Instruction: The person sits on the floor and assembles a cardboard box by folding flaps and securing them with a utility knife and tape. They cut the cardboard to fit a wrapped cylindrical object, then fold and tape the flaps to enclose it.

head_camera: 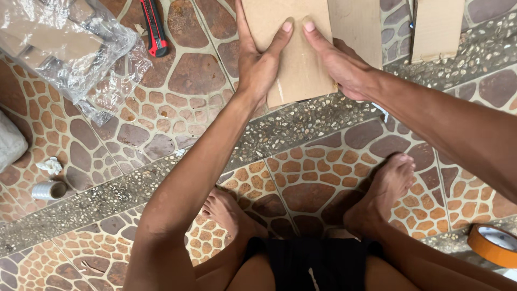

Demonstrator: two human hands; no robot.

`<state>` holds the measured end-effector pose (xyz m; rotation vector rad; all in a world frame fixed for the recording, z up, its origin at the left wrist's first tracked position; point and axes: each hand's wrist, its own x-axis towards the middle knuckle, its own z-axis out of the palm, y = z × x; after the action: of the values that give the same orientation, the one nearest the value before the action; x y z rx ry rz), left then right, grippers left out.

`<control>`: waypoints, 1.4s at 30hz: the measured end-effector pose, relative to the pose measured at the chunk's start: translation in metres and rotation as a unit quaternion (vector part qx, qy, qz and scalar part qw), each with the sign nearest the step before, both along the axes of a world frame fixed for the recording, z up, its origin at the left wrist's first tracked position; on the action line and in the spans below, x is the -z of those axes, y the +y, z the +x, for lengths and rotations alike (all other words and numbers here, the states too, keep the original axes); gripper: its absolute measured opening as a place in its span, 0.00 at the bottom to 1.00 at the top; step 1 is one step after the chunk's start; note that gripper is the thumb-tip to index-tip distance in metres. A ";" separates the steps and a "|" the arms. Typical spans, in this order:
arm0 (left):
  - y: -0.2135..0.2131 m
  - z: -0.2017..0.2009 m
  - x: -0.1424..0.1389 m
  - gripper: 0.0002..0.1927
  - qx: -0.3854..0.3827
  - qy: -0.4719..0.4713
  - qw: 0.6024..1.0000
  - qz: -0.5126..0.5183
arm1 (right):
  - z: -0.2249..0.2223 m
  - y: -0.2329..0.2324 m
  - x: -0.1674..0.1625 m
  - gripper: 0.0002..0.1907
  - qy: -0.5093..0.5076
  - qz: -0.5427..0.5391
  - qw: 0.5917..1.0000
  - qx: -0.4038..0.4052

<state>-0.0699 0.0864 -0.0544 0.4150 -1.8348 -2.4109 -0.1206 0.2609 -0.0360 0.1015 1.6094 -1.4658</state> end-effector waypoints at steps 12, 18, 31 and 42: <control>-0.006 -0.001 -0.012 0.57 0.069 -0.019 0.996 -0.047 | 0.002 -0.002 0.010 0.54 0.009 0.053 0.995 0.080; -0.003 0.013 -0.002 0.57 0.023 -0.078 0.996 -0.035 | 0.025 -0.001 0.015 0.55 -0.009 0.015 0.992 0.128; -0.015 0.013 -0.005 0.60 0.077 -0.099 0.985 -0.120 | 0.020 -0.016 -0.003 0.40 0.088 0.116 0.977 0.157; -0.202 -0.005 0.063 0.46 -0.006 -0.240 0.743 -0.625 | 0.037 -0.024 0.003 0.29 0.113 0.090 0.968 0.206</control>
<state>-0.0745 -0.1159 -0.1173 0.8529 -3.0193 -0.5652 -0.0837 0.2371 -0.0392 0.4063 1.9932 -1.6843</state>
